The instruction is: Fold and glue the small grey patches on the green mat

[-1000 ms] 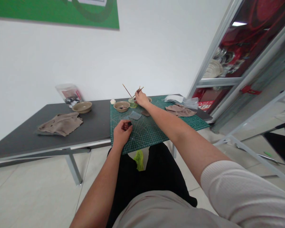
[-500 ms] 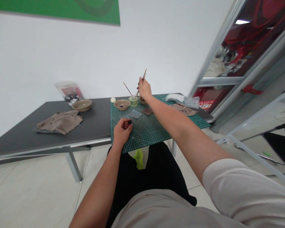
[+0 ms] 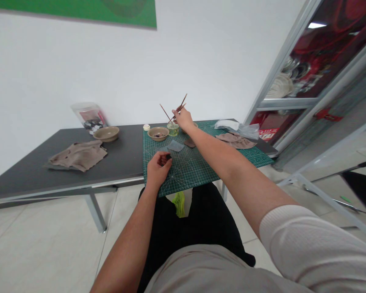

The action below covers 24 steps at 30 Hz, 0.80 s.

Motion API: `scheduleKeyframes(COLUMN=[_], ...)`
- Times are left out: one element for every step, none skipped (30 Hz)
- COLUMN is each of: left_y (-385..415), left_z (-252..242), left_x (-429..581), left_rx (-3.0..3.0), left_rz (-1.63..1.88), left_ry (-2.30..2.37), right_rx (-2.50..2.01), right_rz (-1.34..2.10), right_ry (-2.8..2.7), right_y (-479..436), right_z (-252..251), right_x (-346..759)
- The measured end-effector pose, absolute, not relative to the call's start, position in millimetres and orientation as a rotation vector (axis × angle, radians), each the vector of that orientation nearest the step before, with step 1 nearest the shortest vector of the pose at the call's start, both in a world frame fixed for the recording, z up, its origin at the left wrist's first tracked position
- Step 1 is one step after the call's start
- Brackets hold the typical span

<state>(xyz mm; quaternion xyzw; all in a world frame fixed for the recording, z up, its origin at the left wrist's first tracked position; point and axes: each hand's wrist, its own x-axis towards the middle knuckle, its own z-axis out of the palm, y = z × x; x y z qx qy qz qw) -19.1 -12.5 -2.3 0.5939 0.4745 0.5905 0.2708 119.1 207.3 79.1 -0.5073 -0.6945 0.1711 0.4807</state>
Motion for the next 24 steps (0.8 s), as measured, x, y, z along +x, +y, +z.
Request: scheduleKeyframes(left_y=[-12, -12, -12, -12, -12, -12, -12, -12, -12, -12, -12, -12, -12, -12, -12, -12, -12, -11, -11, -11, -10, -10, -10, -10], left_z=[-2, -1, 0, 0, 1, 1, 2, 2, 1, 1, 1, 1, 0, 0, 0, -1, -1, -1, -2, -2, -3, -3, -3, -3], left_x=[-19, -19, -19, -19, -19, -19, -19, -19, -19, -19, -20, -20, -20, -20, -20, -20, -20, -20, -20, -20, -20, -20, -20, -20], left_rx=[1.590, 1.578, 1.566, 1.556, 1.550, 1.547, 1.545, 1.545, 1.547, 1.549, 1.552, 1.553, 1.553, 1.552, 1.548, 1.544, 1.541, 1.539, 1.539, 1.539, 1.540, 1.543, 1.545, 1.548], left_rz=[1.595, 1.600, 1.604, 1.608, 1.608, 1.606, 1.605, 1.604, 1.605, 1.609, 1.610, 1.610, 1.607, 1.603, 1.600, 1.598, 1.599, 1.602, 1.605, 1.609, 1.612, 1.612, 1.612, 1.611], left_ry=[1.275, 1.271, 1.269, 1.269, 1.269, 1.270, 1.268, 1.266, 1.264, 1.262, 1.261, 1.261, 1.259, 1.257, 1.253, 1.250, 1.245, 1.240, 1.234, 1.228, 1.222, 1.217, 1.214, 1.213], right_rx=[-1.234, -1.236, -1.245, -1.261, -1.282, -1.303, -1.320, -1.331, -1.337, -1.344, -1.352, -1.364, -1.379, -1.395, -1.408, -1.420, -1.429, -1.434, -1.435, -1.432, -1.429, -1.428, -1.428, -1.429], right_rz=[0.394, 0.368, 0.345, 0.327, 0.317, 0.316, 0.323, 0.340, 0.364, 0.390, 0.412, 0.426, 0.429, 0.423, 0.411, 0.400, 0.394, 0.395, 0.402, 0.410, 0.415, 0.420, 0.425, 0.433], right_ry=[-1.688, -1.694, -1.712, -1.736, -1.761, -1.777, -1.783, -1.781, -1.778, -1.778, -1.783, -1.790, -1.792, -1.789, -1.780, -1.765, -1.746, -1.728, -1.710, -1.697, -1.686, -1.680, -1.679, -1.677], right_y=[207, 206, 205, 203, 201, 199, 197, 195, 193, 192, 191, 191, 191, 192, 193, 194, 195, 196, 197, 198, 199, 199, 199, 199], right_z=[79, 79, 78, 77, 75, 73, 72, 70, 69, 68, 68, 68, 68, 69, 69, 69, 69, 69, 68, 67, 66, 66, 66, 66], right_x=[118, 117, 116, 114, 112, 110, 108, 106, 103, 102, 100, 99, 98, 98, 98, 97, 98, 98, 98, 98, 98, 98, 98, 98])
